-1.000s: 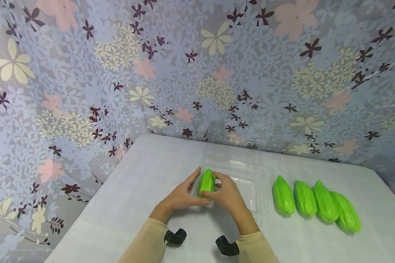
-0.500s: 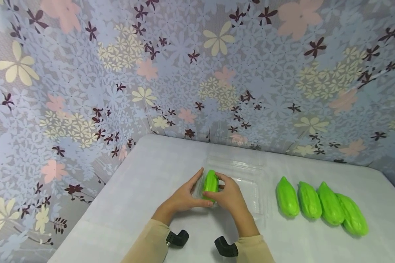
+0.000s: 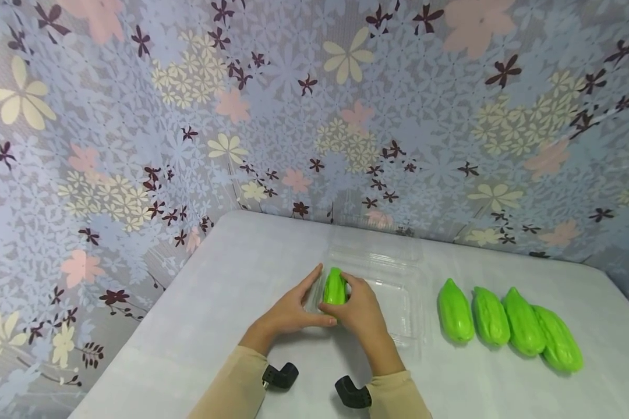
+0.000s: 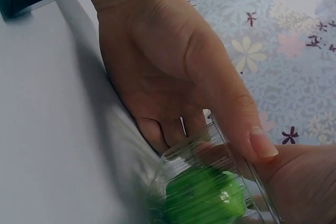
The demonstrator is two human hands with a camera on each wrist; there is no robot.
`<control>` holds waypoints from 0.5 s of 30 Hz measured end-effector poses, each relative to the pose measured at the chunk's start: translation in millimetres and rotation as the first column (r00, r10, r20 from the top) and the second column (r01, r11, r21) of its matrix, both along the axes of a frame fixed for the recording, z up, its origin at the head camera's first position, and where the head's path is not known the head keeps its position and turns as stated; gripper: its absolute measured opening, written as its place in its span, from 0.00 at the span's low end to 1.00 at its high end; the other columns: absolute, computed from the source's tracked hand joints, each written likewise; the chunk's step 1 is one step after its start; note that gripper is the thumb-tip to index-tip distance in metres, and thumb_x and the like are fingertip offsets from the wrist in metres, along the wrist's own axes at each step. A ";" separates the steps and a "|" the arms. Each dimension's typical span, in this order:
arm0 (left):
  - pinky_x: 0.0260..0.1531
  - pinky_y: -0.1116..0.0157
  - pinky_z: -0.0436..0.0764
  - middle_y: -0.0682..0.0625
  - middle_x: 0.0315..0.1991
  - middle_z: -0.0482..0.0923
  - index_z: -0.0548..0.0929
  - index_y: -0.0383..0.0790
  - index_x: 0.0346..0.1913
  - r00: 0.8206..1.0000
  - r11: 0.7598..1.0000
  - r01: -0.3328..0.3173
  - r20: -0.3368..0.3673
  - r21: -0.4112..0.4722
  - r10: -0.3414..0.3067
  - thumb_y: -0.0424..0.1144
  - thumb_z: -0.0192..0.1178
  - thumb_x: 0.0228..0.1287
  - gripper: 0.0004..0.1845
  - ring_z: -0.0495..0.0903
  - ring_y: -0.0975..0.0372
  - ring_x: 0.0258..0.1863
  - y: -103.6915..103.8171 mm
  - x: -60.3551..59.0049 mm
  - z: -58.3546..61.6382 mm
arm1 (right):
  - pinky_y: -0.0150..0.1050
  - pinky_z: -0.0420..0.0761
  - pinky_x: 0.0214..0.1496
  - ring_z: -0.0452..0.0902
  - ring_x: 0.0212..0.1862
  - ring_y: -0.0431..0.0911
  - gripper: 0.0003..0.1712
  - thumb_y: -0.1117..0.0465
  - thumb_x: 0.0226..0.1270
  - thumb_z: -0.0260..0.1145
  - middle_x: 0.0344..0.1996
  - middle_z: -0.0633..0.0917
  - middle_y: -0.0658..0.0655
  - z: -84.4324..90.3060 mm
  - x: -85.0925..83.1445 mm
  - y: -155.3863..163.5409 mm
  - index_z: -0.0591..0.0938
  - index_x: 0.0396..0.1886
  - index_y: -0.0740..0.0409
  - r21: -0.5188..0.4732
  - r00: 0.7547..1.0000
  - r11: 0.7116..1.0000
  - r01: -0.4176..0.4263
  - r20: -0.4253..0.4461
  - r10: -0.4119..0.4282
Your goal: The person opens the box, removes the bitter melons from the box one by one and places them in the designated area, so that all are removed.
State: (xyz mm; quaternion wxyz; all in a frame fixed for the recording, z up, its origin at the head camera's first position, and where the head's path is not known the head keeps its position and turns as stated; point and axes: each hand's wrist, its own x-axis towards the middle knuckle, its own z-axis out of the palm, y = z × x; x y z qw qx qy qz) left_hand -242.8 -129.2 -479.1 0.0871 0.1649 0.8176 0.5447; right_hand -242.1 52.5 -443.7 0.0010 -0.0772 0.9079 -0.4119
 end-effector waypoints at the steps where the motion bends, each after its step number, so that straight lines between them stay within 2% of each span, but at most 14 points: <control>1: 0.73 0.54 0.57 0.63 0.79 0.45 0.48 0.70 0.80 1.000 1.000 0.000 0.000 0.000 0.000 0.57 0.78 0.50 0.60 0.47 0.61 0.77 -0.1 -0.3 0.4 | 0.59 0.76 0.61 0.73 0.62 0.63 0.49 0.54 0.53 0.82 0.64 0.75 0.71 0.6 0.3 -0.4 0.72 0.70 0.68 0.004 1.000 1.000 0.003 -0.001 -0.003; 7: 0.73 0.56 0.57 0.63 0.79 0.44 0.48 0.72 0.79 1.000 1.000 0.009 0.015 0.019 -0.009 0.57 0.78 0.50 0.60 0.46 0.62 0.77 -0.2 -0.6 1.1 | 0.57 0.78 0.57 0.75 0.58 0.60 0.48 0.54 0.53 0.82 0.64 0.75 0.70 1.7 1.6 -0.2 0.71 0.70 0.67 0.004 1.000 1.000 0.014 0.008 -0.014; 15: 0.73 0.56 0.57 0.62 0.79 0.44 0.48 0.68 0.80 1.000 0.999 0.019 0.011 0.030 -0.019 0.56 0.78 0.50 0.60 0.45 0.62 0.78 -1.0 -1.7 0.4 | 0.54 0.82 0.52 0.78 0.55 0.59 0.48 0.55 0.53 0.82 0.64 0.75 0.68 0.6 1.0 2.2 0.72 0.70 0.67 -0.009 1.000 1.000 0.016 0.014 -0.015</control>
